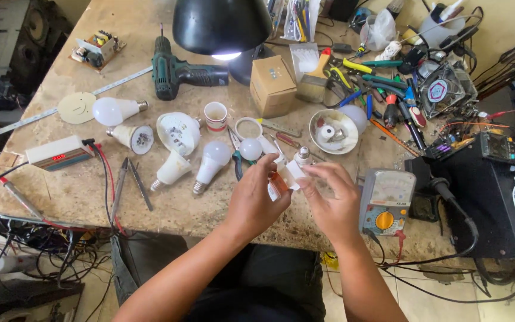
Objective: Repairing LED light bulbs by applying sealant and assembling the diffusers
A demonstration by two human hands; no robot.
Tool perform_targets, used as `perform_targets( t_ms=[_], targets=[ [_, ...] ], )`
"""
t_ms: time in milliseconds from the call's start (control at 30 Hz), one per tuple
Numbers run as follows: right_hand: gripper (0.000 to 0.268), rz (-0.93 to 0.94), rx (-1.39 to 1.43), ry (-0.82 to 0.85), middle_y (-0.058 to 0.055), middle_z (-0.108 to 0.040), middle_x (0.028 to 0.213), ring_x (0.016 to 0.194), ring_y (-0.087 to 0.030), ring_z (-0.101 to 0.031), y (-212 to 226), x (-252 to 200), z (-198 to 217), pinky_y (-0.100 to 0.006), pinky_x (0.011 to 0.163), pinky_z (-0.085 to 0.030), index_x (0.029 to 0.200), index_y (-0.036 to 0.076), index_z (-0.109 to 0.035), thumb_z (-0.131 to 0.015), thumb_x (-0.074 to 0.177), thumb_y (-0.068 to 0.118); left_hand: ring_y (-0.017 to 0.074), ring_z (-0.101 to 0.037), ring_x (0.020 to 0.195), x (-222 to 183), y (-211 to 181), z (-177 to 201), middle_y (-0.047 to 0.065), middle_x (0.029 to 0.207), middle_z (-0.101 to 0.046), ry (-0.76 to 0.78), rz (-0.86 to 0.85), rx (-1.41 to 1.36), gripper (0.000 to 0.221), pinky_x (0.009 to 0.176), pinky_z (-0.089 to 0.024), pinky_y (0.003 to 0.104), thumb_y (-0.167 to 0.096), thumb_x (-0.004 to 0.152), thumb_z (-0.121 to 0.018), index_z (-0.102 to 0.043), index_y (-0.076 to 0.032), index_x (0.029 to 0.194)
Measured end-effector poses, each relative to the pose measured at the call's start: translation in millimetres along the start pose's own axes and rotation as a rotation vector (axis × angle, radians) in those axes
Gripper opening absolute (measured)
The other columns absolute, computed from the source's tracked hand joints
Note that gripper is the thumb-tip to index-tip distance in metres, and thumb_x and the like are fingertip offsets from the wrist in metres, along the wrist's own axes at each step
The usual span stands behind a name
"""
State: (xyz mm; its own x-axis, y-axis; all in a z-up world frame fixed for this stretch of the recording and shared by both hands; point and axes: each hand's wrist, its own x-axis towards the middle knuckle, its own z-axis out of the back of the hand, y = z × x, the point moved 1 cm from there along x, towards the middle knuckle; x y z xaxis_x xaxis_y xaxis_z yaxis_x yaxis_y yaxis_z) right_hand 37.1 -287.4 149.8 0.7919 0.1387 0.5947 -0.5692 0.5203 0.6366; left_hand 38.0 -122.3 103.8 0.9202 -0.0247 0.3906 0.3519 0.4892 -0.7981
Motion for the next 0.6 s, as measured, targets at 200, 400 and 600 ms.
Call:
perform_targets(
  t_ms=[200, 400, 600],
  targets=[
    [0.056, -0.238, 0.2, 0.21, -0.02, -0.063, 0.116, 0.104, -0.034, -0.064, -15.2, -23.7, -2.4, -0.048, 0.092, -0.055, 0.136, -0.002, -0.056, -0.075, 0.084, 0.003, 0.038, -0.072, 0.097, -15.0, 11.2, -10.7, 0.022, 0.104, -0.071, 0.055, 0.046, -0.06, 0.067, 0.081, -0.061, 0.045, -0.01, 0.076, -0.082, -0.053, 0.001, 0.135],
    [0.045, -0.377, 0.292, 0.035, -0.014, -0.068, 0.1, 0.092, -0.022, -0.068, -43.7, -44.0, -20.2, -0.037, 0.084, -0.06, 0.127, -0.003, -0.063, -0.08, 0.086, 0.005, 0.0325, -0.07, 0.087, -26.3, 16.2, -27.8, 0.009, 0.096, -0.069, -0.121, -0.19, 0.081, 0.049, 0.074, -0.058, 0.041, -0.011, 0.071, -0.085, -0.066, -0.01, 0.116],
    [0.029, -0.206, 0.174, -0.006, -0.014, -0.073, 0.096, 0.089, -0.025, -0.074, -23.2, -35.3, -20.4, -0.034, 0.079, -0.062, 0.104, 0.001, -0.074, -0.088, 0.081, 0.012, 0.0231, -0.071, 0.092, -30.0, 29.5, -36.1, -0.001, 0.104, -0.071, -0.222, -0.235, 0.179, 0.039, 0.076, -0.059, 0.034, -0.017, 0.07, -0.083, -0.07, -0.021, 0.106]
  ],
)
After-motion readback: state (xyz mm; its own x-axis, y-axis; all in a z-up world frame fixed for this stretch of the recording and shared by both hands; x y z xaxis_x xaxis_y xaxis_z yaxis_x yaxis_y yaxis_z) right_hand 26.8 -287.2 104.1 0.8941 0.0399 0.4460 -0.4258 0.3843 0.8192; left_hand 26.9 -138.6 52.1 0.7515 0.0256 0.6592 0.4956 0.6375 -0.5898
